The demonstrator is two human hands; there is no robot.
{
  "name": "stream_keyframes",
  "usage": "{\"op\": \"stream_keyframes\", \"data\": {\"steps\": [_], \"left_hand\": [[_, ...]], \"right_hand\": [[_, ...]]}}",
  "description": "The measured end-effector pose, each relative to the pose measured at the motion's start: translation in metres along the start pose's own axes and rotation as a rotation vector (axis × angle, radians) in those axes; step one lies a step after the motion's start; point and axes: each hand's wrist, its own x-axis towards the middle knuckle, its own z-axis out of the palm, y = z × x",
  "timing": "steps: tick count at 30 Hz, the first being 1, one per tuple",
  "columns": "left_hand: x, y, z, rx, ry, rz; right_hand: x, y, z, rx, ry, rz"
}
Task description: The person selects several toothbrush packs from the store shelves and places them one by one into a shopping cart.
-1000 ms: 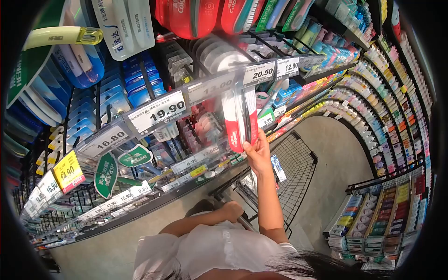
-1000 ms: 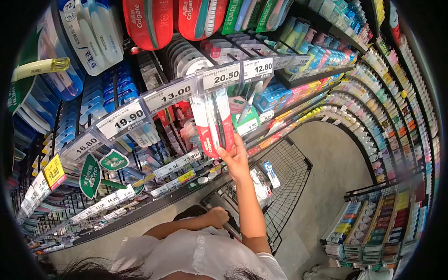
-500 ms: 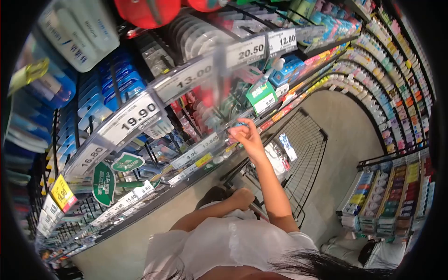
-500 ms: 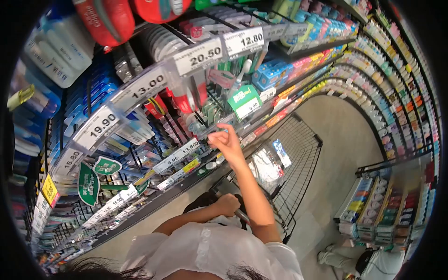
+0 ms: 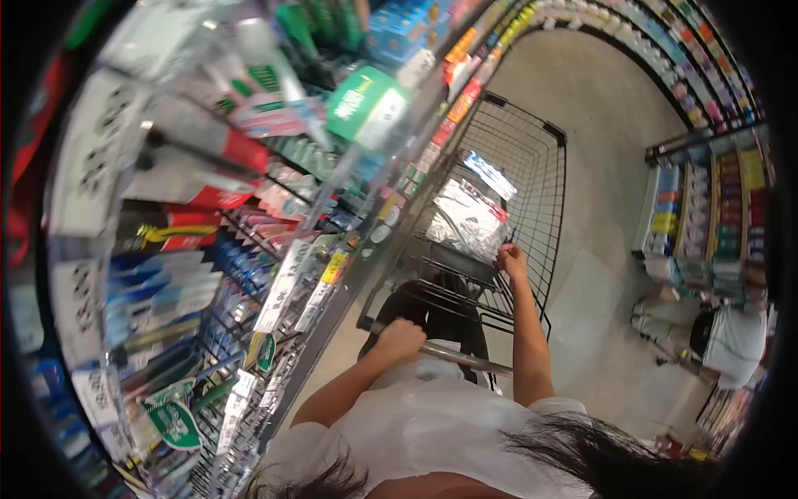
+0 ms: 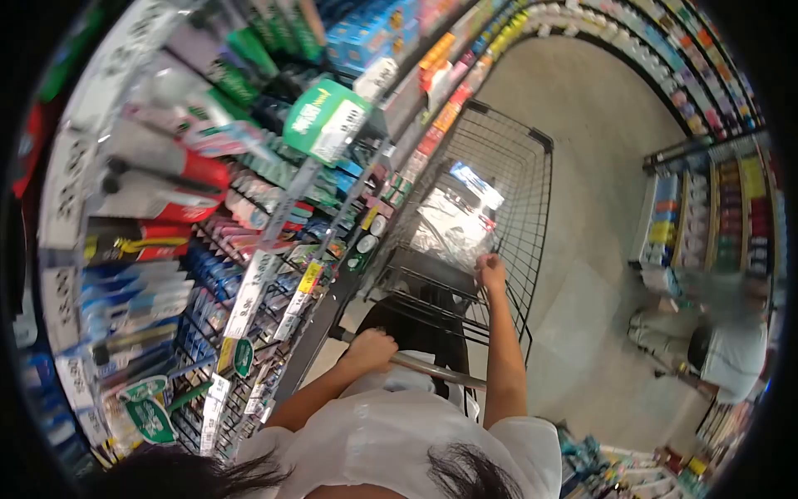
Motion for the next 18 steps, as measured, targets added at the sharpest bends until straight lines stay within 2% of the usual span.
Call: {"op": "stream_keyframes", "data": {"steps": [3, 6, 9, 10, 13, 14, 17, 18], "left_hand": [[-0.016, 0.004, -0.006, -0.029, -0.033, 0.002], [-0.033, 0.008, -0.004, -0.1, -0.027, 0.005], [-0.044, 0.016, -0.005, -0.186, -0.065, -0.027], [-0.047, 0.017, 0.002, -0.183, -0.095, -0.014], [-0.049, 0.027, 0.007, -0.207, -0.171, -0.014], [-0.077, 0.028, 0.078, -0.155, -0.042, -0.021], [-0.079, 0.04, 0.061, -0.183, 0.13, -0.008], [-0.077, 0.042, 0.051, -0.272, -0.004, -0.021]], "right_hand": [[0.055, 0.057, -0.011, -0.056, 0.049, 0.08], [0.102, 0.091, -0.012, -0.399, 0.066, 0.124], [0.152, 0.139, -0.009, -0.788, 0.253, -0.143], [0.166, 0.141, -0.007, -0.851, 0.221, -0.043], [0.186, 0.15, 0.002, -1.008, 0.214, -0.085], [0.192, 0.146, 0.007, -1.047, 0.153, 0.038], [0.192, 0.151, 0.019, -1.216, 0.186, 0.074], [0.19, 0.158, 0.022, -1.223, 0.193, 0.039]]}}
